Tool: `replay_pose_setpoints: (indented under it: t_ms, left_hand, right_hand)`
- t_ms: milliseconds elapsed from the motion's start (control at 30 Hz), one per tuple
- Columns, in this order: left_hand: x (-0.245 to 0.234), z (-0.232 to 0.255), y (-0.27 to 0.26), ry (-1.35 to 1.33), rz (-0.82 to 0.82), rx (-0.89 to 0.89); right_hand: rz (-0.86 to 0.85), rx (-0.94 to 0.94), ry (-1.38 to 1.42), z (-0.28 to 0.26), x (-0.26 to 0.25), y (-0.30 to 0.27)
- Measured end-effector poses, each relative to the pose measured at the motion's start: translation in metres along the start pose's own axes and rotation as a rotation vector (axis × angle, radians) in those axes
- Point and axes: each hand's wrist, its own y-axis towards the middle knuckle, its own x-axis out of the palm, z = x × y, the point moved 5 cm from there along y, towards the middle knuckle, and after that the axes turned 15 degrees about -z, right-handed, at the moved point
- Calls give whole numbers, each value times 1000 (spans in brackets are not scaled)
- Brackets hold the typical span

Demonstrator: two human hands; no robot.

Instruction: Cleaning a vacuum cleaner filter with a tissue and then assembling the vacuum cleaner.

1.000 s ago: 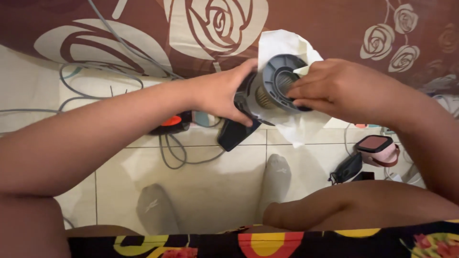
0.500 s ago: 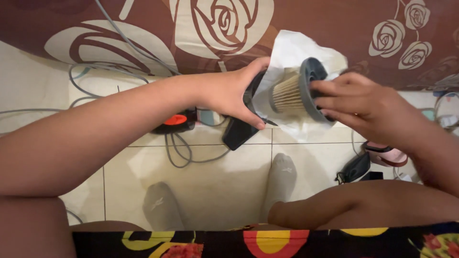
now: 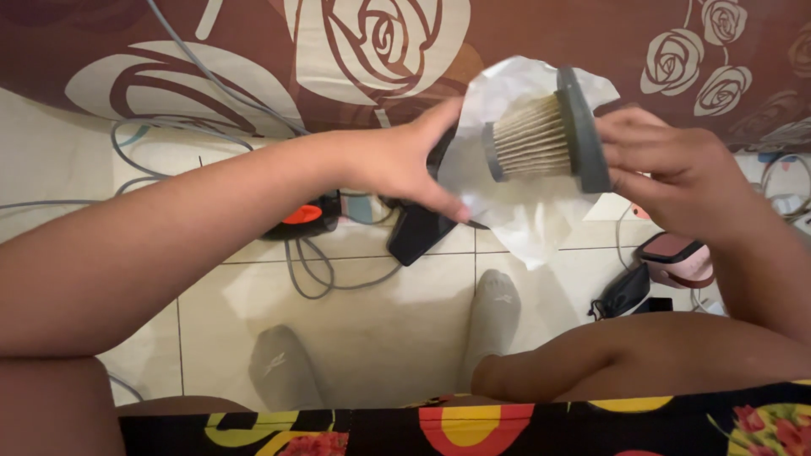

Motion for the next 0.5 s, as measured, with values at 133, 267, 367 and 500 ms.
replay_pose_setpoints:
  t_ms: [133,267,367,500]
  left_hand:
    - [-9,-9,9,102,95,48]
    - [-18,-12,13,402,306,167]
    - [-22,9,7,493,411,200]
    - [-28,27,1,466,485,95]
  right_hand:
    - [35,-60,56,6,2,-1]
    - [3,-34,43,0,3,3]
    - [-14,20,-12,-5,0,-1]
    - [-38,186,-136,-16,-10,-7]
